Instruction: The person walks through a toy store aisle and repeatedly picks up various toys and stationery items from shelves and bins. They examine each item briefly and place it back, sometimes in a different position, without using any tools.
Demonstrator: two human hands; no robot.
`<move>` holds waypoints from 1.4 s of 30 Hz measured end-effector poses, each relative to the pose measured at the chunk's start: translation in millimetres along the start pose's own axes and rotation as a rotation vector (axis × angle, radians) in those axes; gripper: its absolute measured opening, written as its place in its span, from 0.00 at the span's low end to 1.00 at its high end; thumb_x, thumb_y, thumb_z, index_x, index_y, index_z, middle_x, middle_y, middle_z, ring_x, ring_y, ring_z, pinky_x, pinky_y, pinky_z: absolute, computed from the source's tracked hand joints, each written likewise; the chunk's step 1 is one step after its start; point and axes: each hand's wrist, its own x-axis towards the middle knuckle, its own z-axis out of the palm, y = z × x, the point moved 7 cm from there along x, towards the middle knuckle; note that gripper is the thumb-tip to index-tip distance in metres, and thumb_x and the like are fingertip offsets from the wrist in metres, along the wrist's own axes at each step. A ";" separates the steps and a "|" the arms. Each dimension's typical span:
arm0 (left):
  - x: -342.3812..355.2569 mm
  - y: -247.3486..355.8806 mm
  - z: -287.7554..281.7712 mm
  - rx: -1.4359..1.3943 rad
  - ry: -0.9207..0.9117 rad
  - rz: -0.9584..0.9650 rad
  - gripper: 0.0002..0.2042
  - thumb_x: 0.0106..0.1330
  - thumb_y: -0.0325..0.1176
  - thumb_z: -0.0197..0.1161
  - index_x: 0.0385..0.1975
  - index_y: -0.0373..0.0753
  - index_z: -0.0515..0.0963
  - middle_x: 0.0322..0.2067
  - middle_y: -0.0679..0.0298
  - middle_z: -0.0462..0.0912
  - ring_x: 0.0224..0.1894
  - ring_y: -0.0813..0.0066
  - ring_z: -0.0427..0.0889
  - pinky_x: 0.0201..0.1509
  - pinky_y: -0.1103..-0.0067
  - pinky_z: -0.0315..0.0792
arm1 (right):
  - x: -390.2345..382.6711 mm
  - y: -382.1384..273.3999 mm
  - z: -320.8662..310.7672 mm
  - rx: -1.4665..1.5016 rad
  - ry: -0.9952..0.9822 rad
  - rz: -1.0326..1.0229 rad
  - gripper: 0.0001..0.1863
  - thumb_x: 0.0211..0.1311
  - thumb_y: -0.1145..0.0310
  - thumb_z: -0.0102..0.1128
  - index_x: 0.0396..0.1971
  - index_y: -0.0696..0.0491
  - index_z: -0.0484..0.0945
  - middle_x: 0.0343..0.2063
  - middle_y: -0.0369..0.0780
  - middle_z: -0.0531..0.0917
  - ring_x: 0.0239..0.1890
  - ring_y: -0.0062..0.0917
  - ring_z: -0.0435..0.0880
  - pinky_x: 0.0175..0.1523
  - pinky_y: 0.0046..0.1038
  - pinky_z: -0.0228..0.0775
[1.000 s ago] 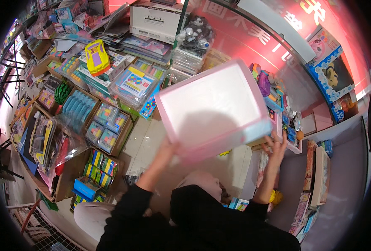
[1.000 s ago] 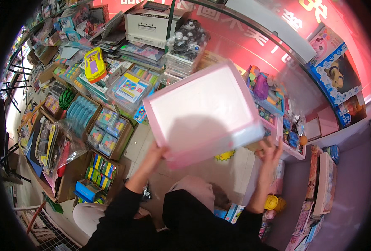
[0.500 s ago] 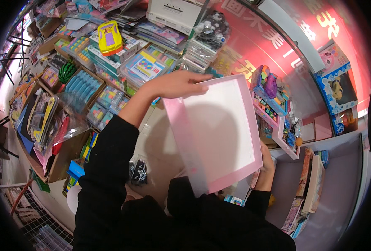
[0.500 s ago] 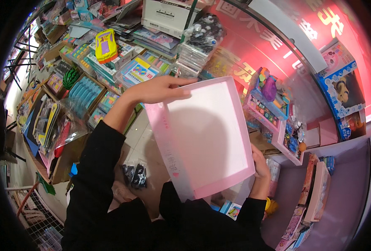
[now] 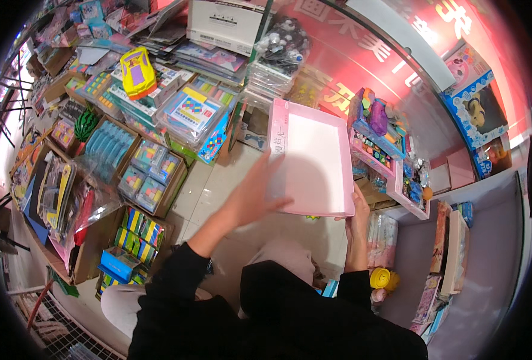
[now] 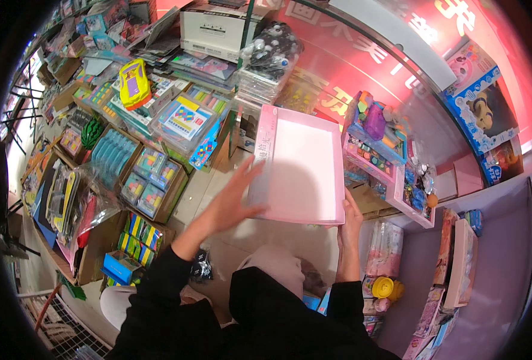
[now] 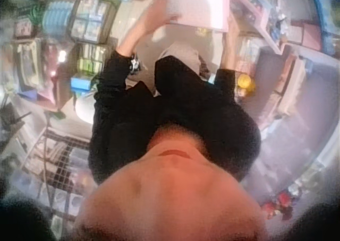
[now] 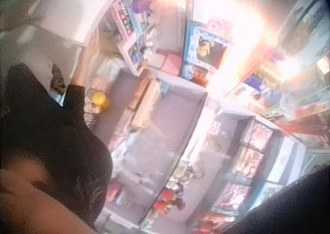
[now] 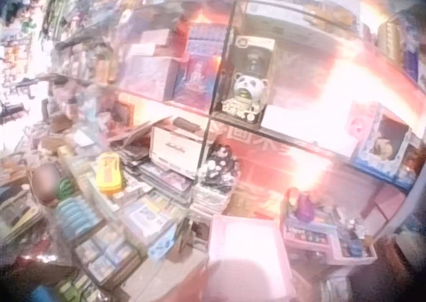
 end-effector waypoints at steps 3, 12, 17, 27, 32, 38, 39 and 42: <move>-14.9 9.7 24.2 0.051 0.007 0.037 0.40 0.57 0.34 0.72 0.70 0.43 0.59 0.73 0.46 0.47 0.75 0.47 0.47 0.75 0.64 0.52 | -13.1 3.1 -2.9 0.012 0.134 -0.001 0.23 0.70 0.65 0.53 0.60 0.61 0.72 0.35 0.39 0.83 0.23 0.19 0.81 0.17 0.22 0.74; -5.9 16.7 20.1 0.141 -0.087 0.132 0.36 0.47 0.30 0.78 0.60 0.46 0.74 0.72 0.55 0.55 0.74 0.46 0.52 0.73 0.62 0.59 | -29.1 5.5 0.3 0.089 0.145 0.054 0.23 0.71 0.62 0.53 0.60 0.59 0.73 0.34 0.39 0.84 0.24 0.21 0.83 0.18 0.26 0.78; 1.2 13.9 6.4 0.092 -0.085 0.092 0.32 0.43 0.28 0.79 0.55 0.46 0.79 0.70 0.59 0.62 0.73 0.49 0.55 0.73 0.64 0.60 | -30.4 0.3 2.8 0.049 0.100 0.008 0.21 0.71 0.69 0.52 0.61 0.59 0.73 0.37 0.40 0.85 0.26 0.20 0.84 0.22 0.26 0.80; 34.8 22.9 0.2 0.085 -0.066 0.175 0.30 0.46 0.26 0.77 0.54 0.47 0.80 0.71 0.58 0.61 0.73 0.52 0.58 0.72 0.64 0.61 | -13.3 -35.2 -2.9 -0.066 0.143 -0.177 0.21 0.69 0.75 0.54 0.62 0.56 0.74 0.40 0.37 0.84 0.35 0.13 0.80 0.41 0.17 0.74; 35.0 21.4 -2.5 0.089 -0.047 0.136 0.30 0.48 0.25 0.76 0.56 0.47 0.79 0.71 0.56 0.58 0.72 0.53 0.58 0.72 0.65 0.61 | 2.5 -28.6 10.6 -0.083 0.088 -0.108 0.22 0.70 0.72 0.55 0.62 0.56 0.73 0.43 0.37 0.83 0.38 0.15 0.80 0.40 0.20 0.77; 28.0 49.2 -6.6 0.306 0.037 0.142 0.28 0.48 0.23 0.74 0.53 0.45 0.80 0.69 0.53 0.63 0.68 0.49 0.64 0.66 0.65 0.67 | -1.0 -32.3 15.8 -0.009 -0.027 -0.029 0.23 0.70 0.68 0.56 0.63 0.54 0.72 0.44 0.35 0.82 0.38 0.14 0.79 0.41 0.20 0.76; 26.1 52.4 -5.6 0.309 0.038 0.136 0.27 0.48 0.23 0.74 0.53 0.45 0.80 0.69 0.53 0.63 0.68 0.48 0.65 0.65 0.65 0.67 | 0.1 -26.2 14.9 0.008 -0.041 0.083 0.23 0.70 0.68 0.56 0.63 0.54 0.72 0.44 0.35 0.82 0.37 0.14 0.79 0.42 0.20 0.76; 27.9 56.5 3.6 0.329 0.063 0.155 0.27 0.48 0.23 0.74 0.52 0.43 0.81 0.67 0.50 0.65 0.66 0.47 0.68 0.64 0.65 0.69 | 13.4 -39.7 8.7 -0.088 -0.033 -0.063 0.23 0.70 0.68 0.54 0.64 0.54 0.71 0.43 0.34 0.82 0.38 0.13 0.78 0.44 0.18 0.75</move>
